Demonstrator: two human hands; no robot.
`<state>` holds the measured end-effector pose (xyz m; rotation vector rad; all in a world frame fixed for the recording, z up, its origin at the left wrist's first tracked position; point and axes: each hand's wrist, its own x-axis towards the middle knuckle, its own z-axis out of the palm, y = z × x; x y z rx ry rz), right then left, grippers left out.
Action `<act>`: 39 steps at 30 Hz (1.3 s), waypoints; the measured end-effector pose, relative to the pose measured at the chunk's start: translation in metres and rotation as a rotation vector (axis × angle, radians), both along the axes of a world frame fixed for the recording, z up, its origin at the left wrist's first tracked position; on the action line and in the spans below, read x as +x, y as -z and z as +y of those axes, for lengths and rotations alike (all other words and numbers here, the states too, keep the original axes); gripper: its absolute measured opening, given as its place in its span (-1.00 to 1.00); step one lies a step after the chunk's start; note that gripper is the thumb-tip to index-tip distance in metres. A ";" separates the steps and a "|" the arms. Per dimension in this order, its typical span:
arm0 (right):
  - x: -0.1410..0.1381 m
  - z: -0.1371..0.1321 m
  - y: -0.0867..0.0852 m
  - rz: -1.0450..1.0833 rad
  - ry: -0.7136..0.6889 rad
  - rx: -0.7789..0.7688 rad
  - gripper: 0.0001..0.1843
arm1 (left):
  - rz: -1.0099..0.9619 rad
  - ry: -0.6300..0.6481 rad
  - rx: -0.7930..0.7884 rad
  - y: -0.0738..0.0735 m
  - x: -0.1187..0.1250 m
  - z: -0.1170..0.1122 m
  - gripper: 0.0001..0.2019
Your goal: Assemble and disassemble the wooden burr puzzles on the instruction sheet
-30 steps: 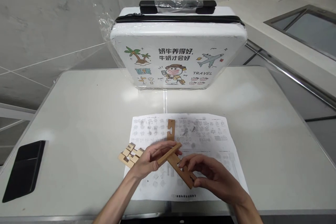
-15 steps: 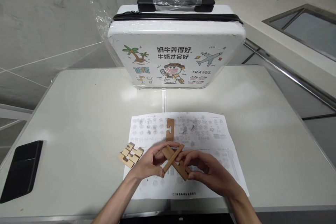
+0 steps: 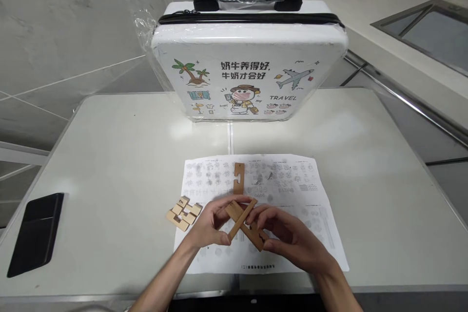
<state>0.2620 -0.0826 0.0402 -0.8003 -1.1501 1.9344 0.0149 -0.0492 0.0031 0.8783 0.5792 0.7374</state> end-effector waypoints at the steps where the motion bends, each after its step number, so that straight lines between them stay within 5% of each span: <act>1: 0.000 0.000 -0.001 0.003 -0.004 0.002 -0.81 | 0.006 -0.005 0.010 0.001 0.000 0.000 -0.12; 18: -0.003 -0.005 0.001 -0.085 0.048 0.112 -0.76 | 0.026 0.037 0.078 -0.006 -0.001 0.001 -0.16; 24: -0.009 -0.003 -0.005 -0.231 0.099 0.231 -0.81 | 0.243 -0.020 0.070 -0.012 0.007 0.004 -0.39; 29: -0.010 0.002 -0.009 -0.341 0.107 0.371 -0.74 | 0.207 -0.030 -0.039 -0.016 0.012 0.003 -0.56; 34: -0.010 0.017 0.004 -0.482 0.326 0.414 -0.88 | 0.201 -0.187 -0.115 -0.014 0.012 0.002 -0.54; 36: -0.012 0.026 0.013 -0.666 0.387 0.468 -0.77 | 0.172 -0.274 -0.158 -0.011 0.012 0.002 -0.53; 39: -0.015 0.040 0.027 -0.868 0.267 0.597 -0.47 | 0.116 -0.413 -0.257 -0.008 0.012 0.002 -0.50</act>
